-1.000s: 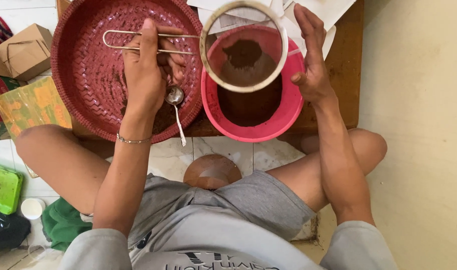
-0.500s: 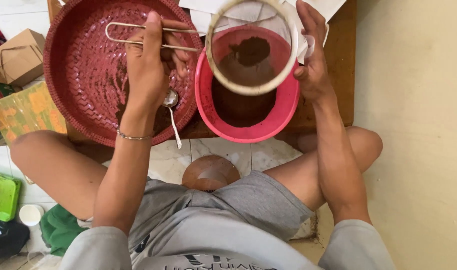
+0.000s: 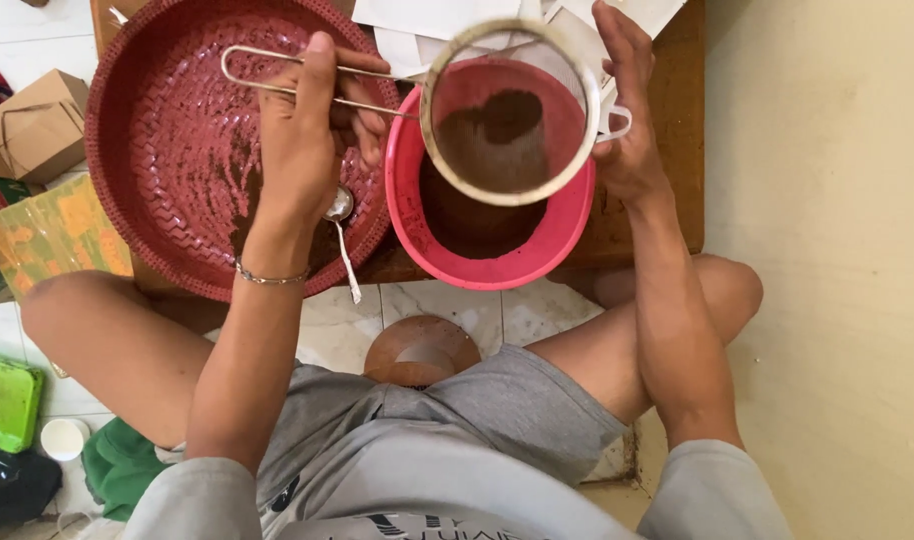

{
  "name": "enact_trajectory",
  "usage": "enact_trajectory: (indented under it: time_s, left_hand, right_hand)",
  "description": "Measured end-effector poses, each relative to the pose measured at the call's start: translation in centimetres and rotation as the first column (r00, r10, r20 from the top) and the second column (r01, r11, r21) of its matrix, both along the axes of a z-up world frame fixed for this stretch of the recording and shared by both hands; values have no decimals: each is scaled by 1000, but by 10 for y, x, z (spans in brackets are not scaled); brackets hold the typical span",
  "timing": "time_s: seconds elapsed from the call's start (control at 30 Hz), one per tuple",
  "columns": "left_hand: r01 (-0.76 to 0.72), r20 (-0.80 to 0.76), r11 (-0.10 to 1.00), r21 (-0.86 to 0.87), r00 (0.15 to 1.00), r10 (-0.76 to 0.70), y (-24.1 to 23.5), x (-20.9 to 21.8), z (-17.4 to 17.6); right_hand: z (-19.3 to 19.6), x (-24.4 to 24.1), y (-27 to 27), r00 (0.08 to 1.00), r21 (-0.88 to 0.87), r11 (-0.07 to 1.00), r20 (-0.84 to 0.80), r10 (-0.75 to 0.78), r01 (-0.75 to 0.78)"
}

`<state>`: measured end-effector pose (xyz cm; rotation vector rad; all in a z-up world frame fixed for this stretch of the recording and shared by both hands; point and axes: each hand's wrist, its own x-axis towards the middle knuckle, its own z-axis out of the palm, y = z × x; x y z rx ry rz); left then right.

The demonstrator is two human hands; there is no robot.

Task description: The person sits cross-legged on the floor and uses a spoon to scoop a brown powder from a red tray into a metal sieve. They then shake the sieve over a pink bowl to sift the powder, repeating this process multiple times.

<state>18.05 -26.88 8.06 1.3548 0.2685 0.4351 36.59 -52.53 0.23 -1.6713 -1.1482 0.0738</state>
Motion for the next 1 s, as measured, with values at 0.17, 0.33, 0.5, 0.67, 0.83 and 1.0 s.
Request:
enact_trajectory:
  time_s: [0.17,0.33,0.5,0.67,0.83,1.0]
  left_hand:
    - [13,65,999,-45,998,-10,0,3,-1]
    - [-36,35,998,-56,999,38,-2,4,1]
    - [-27,46,999,-29,999,29,-8,6,2]
    - [20,30,999,25,999,-21,-6,11,-4]
    - [17,64,997,-79,998,-12,-6,12,-3]
    - [-4,57,996,-87,998,9,-6,13,-4]
  right_hand:
    - [3,0,-1,999,55,998,-21,36,-34]
    - [8,-3,-3,1000,52,999,-5,11,-11]
    - [10,-3,-5,999,62,998,-24,30,-28]
    - [13,-3,-8,1000,28,1000,-25,-11,11]
    - [12,-1,-6,994,151,985,-58,91,-82]
    - [6,4,-4,991,185,976,-44,127,-117]
